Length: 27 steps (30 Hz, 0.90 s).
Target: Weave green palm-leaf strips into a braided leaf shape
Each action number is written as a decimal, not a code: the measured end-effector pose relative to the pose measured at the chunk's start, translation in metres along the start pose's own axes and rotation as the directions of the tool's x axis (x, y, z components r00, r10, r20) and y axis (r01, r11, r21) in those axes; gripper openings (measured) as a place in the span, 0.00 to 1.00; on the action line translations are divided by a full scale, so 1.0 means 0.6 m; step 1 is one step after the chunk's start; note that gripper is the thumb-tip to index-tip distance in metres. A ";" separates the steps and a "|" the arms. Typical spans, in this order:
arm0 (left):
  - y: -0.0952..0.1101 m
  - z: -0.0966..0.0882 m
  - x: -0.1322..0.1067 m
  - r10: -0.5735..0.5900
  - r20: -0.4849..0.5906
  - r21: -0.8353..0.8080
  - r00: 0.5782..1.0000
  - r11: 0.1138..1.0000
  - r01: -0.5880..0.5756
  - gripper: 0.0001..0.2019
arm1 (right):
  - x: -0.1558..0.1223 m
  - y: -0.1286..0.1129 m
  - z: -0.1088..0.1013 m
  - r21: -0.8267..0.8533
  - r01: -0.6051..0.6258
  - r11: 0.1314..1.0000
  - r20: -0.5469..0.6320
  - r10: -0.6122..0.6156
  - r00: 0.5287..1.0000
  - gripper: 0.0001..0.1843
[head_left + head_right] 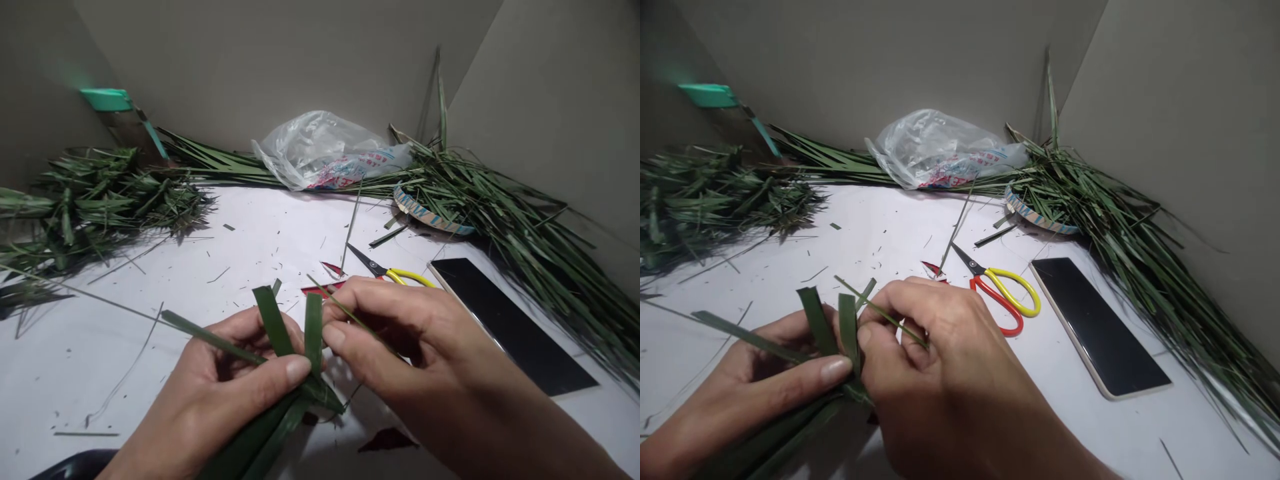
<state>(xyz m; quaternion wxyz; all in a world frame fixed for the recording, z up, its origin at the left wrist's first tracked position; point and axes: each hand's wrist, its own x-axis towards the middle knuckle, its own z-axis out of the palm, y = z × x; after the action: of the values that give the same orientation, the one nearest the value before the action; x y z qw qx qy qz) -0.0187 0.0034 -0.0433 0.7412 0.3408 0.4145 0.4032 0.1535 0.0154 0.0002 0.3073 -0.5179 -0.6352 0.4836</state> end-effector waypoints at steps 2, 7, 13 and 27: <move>0.001 0.004 -0.001 0.011 -0.015 -0.021 1.000 1.000 -0.011 0.11 | -0.001 0.001 -0.002 0.055 -0.035 0.998 0.026 0.034 0.999 0.13; 0.002 0.008 -0.003 0.050 -0.064 0.009 0.997 0.999 -0.050 0.12 | -0.004 -0.004 -0.005 0.192 -0.124 0.974 0.121 0.102 0.987 0.13; -0.001 -0.001 0.003 0.066 -0.015 0.035 0.998 0.997 -0.066 0.13 | -0.013 -0.039 0.001 0.115 -0.262 0.958 0.049 0.258 0.965 0.13; 0.004 0.007 -0.010 -0.069 -0.203 -0.061 0.977 0.996 0.058 0.10 | -0.005 -0.006 -0.007 0.145 -0.206 0.968 0.074 0.197 0.978 0.05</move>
<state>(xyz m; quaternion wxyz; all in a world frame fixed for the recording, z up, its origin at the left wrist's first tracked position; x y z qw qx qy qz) -0.0179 -0.0015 -0.0372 0.7163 0.2636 0.4880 0.4235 0.1569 0.0141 0.0057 0.2762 -0.5403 -0.5493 0.5745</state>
